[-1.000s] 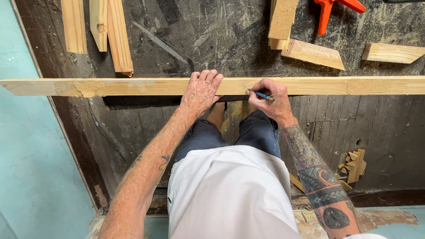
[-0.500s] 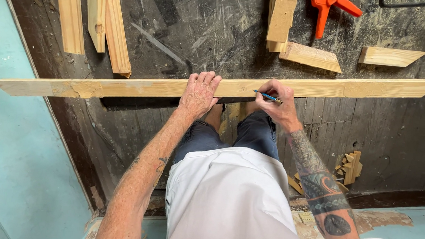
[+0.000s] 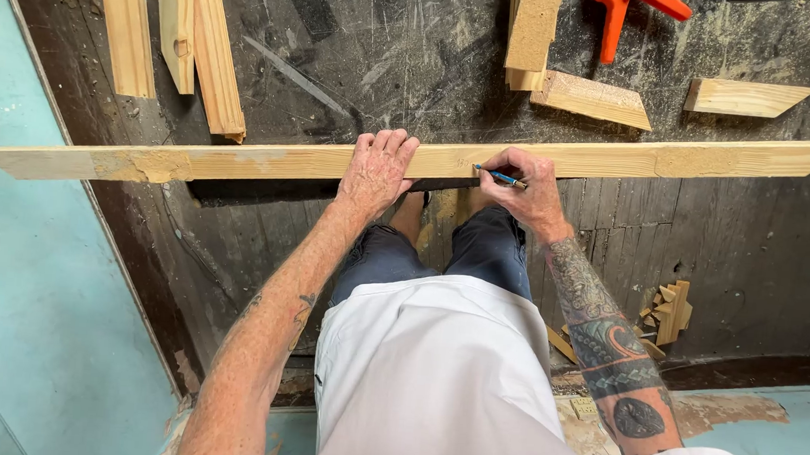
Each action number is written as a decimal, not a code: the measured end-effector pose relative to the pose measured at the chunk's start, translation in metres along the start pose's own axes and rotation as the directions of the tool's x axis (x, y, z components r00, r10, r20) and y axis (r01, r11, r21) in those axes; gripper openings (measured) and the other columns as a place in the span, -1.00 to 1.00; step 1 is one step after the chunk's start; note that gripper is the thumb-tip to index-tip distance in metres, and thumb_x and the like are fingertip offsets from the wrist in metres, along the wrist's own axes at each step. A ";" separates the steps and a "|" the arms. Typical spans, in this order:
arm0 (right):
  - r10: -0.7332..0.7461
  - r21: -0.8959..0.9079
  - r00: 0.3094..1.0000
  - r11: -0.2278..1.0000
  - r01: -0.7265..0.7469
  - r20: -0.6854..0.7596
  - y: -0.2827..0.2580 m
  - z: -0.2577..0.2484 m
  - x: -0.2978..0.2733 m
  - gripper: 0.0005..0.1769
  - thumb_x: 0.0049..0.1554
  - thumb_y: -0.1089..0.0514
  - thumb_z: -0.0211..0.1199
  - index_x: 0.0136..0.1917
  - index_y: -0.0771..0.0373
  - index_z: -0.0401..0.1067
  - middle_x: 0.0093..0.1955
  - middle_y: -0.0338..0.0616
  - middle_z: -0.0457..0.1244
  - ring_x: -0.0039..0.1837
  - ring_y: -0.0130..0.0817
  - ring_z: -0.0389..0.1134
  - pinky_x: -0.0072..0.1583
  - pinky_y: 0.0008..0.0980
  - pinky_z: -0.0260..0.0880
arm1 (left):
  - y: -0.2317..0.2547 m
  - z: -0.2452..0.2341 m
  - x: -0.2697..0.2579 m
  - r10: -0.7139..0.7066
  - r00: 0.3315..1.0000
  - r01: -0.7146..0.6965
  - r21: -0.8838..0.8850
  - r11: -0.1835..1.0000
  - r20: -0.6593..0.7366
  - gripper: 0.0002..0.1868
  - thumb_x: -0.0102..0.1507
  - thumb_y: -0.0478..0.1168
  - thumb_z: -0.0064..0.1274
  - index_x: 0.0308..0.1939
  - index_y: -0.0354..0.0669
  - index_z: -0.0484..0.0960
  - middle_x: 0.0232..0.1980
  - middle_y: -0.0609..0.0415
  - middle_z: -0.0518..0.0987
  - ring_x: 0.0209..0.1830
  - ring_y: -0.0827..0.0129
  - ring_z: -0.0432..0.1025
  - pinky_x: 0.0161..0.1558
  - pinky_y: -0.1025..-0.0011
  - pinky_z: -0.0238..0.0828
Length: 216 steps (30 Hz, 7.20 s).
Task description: Measuring, marking, and clamping wooden boards in a workshop
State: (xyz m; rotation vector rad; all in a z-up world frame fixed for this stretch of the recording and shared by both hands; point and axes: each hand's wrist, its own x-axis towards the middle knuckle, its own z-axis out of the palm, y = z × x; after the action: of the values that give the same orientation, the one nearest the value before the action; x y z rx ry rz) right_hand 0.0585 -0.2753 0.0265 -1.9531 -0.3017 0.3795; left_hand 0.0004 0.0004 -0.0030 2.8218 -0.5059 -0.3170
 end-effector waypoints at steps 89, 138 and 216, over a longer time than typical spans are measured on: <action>-0.009 0.035 0.995 0.999 0.006 0.097 0.022 0.012 0.014 -0.88 0.05 0.35 0.45 -0.15 0.34 0.51 -0.23 0.06 0.39 -0.19 -0.19 0.48 -0.16 -0.36 0.50 | 0.013 0.017 -0.042 0.167 0.968 -0.188 -0.104 0.977 -0.186 -0.22 -0.03 -0.12 0.44 0.23 -0.21 0.49 -0.07 0.02 0.43 0.08 0.20 0.36 0.44 -0.14 -0.01; 0.004 -0.021 0.995 1.000 -0.002 0.098 0.023 0.009 0.011 -0.86 0.05 0.25 0.50 -0.15 0.28 0.55 -0.24 0.03 0.40 -0.18 -0.18 0.46 -0.15 -0.36 0.48 | 0.012 0.016 -0.042 0.166 0.974 -0.182 -0.101 0.978 -0.155 -0.21 -0.05 -0.10 0.46 0.23 -0.19 0.50 -0.06 0.04 0.44 0.08 0.23 0.37 0.45 -0.11 0.00; -0.121 -0.598 0.937 0.741 0.305 0.328 0.025 -0.085 -0.004 -0.30 0.00 -0.01 0.47 0.39 0.05 0.38 0.34 -0.17 0.33 0.42 -0.15 0.31 0.41 -0.09 0.30 | -0.009 -0.005 -0.009 0.068 0.986 -0.095 -0.174 0.980 -0.152 -0.34 0.04 -0.05 0.40 0.19 -0.04 0.53 0.14 0.09 0.46 0.27 0.18 0.32 0.23 0.19 0.28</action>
State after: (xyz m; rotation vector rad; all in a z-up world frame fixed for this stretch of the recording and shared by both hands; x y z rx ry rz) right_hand 0.0893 -0.3578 0.0360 -2.5030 -0.9369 0.4245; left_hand -0.0044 0.0126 0.0005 2.6158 -0.5312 -0.1315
